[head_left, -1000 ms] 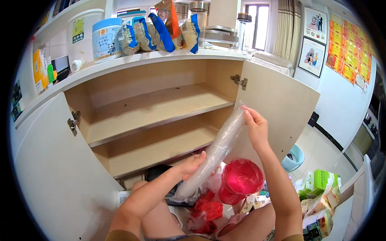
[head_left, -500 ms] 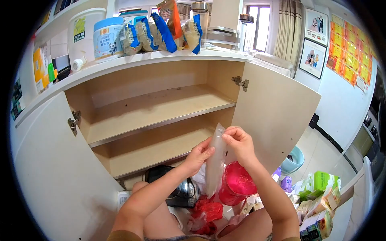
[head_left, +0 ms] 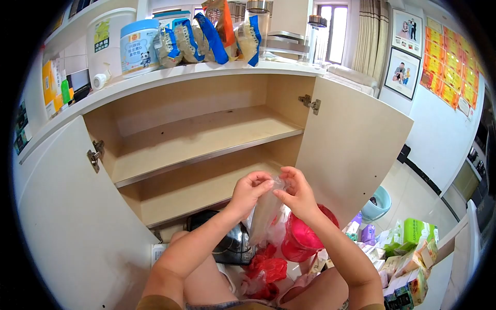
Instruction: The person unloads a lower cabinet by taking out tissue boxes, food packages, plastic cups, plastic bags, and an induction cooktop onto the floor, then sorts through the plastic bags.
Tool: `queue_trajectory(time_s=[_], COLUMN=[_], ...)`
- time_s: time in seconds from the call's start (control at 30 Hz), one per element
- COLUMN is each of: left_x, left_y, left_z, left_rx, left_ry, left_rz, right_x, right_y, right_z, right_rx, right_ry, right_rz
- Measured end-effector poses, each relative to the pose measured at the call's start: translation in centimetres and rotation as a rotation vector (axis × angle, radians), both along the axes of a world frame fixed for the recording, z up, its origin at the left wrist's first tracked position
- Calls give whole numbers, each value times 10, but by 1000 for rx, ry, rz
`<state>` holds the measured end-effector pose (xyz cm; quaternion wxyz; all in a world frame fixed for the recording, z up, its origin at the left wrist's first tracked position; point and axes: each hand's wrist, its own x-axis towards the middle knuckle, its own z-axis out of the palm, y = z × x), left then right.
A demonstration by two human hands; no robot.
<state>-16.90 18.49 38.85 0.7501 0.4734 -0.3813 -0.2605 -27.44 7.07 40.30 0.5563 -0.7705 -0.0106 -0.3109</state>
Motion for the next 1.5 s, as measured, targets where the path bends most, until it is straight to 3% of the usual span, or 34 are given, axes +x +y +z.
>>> queue_trajectory(time_s=[0.17,0.27,0.33,0.4,0.57,0.63,0.67,0.87,0.93,1.07,1.13,1.27,1.33,1.43,1.5], left_x=[4,7,8,8,16,16,17,15,15,16,17,16,16,17,14], left_y=[1,0,1,2,4,6,7,13,16,20,23,22,22,22,21], left_z=[-3,-8,-7,-4,-1,1,1,8,15,26,27,24,23,26,27], left_rx=[-98,-128,-141,-105,-148,-173,-163,-92,-60,35,63,73,39,36,88], left_ry=[15,8,-18,-171,-200,-183,-141,-163,-176,-291,-331,-263,-203,-106,-265], left_rz=[125,185,212,303,245,212,155,71,66,147,165,184,168,105,147], right_x=[6,6,1,6,3,3,4,10,10,16,16,15,12,13,14], right_y=[-8,-7,3,-2,-3,-2,-1,10,16,20,20,23,23,22,21], right_z=[-10,-7,0,-5,1,5,5,9,13,12,17,23,29,24,16], right_rx=[103,-2,-128,-132,-205,-449,-449,-348,-96,6,-602,-442,-177,-139,-162], right_ry=[-64,24,-18,-35,31,-92,-94,40,116,68,-172,-49,229,252,203], right_rz=[93,139,24,55,50,51,53,134,149,123,-130,-83,-35,-72,-95])
